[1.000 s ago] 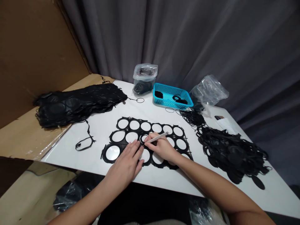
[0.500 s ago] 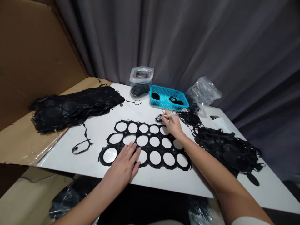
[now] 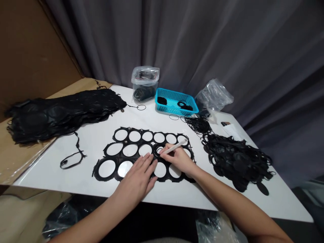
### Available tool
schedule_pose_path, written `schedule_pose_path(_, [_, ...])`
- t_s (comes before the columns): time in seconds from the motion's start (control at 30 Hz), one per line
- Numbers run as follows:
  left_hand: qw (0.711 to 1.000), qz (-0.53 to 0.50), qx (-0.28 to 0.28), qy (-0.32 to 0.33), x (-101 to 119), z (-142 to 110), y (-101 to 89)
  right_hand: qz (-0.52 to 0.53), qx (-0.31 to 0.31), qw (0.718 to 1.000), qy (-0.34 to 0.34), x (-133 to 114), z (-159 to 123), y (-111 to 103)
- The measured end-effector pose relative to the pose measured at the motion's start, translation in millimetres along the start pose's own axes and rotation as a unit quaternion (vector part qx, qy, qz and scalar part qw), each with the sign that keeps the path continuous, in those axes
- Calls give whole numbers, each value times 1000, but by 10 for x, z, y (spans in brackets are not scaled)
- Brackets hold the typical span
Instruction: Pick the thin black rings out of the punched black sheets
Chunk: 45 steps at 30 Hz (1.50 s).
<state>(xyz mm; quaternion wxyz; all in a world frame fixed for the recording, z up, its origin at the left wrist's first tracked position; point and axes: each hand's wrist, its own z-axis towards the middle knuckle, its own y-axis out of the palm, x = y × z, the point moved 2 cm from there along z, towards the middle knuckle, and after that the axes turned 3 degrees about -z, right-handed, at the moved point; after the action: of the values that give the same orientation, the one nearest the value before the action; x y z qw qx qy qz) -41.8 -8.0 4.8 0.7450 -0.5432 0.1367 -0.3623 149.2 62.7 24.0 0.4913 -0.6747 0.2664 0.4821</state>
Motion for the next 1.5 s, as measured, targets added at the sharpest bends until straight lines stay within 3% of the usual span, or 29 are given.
schedule_pose_path(0.33, [1000, -23, 4, 2, -28, 7, -22, -33, 2, 999, -26, 3, 13, -1])
schedule_pose_path(0.47, [1000, -29, 5, -3, -35, -7, -12, -95, 13, 992, -78, -40, -33, 5])
schedule_pose_path(0.63, [1000, -27, 6, -1, -38, -7, 5, -255, 8, 942, -219, -34, -175, 152])
schedule_pose_path(0.7, [1000, -23, 4, 4, -35, -2, 5, -309, 9, 919, -243, 12, -110, 126])
schedule_pose_path(0.77, [1000, -19, 3, 7, -38, -3, -2, -319, 60, 919, -223, 72, 61, -58])
schedule_pose_path(0.9, [1000, -24, 9, 7, -62, -13, -42, -252, 228, 935, -101, 173, 392, -707])
schedule_pose_path(1.0, [1000, -16, 22, 8, -46, 42, -70, -222, 245, 943, -42, 187, 349, -946])
schedule_pose_path(1.07, [999, -13, 30, 6, 8, 128, -58, -179, 194, 964, -13, 193, 201, -886])
schedule_pose_path(1.2, [999, -32, 24, 29, 190, 320, 84, -82, 85, 993, 27, 213, -98, -561])
schedule_pose_path(1.33, [999, -26, -3, 32, 276, 366, 253, -32, 59, 997, 33, 209, -196, -432])
schedule_pose_path(1.5, [999, -30, -4, 30, 248, 320, 290, -11, 37, 999, 25, 180, -218, -429])
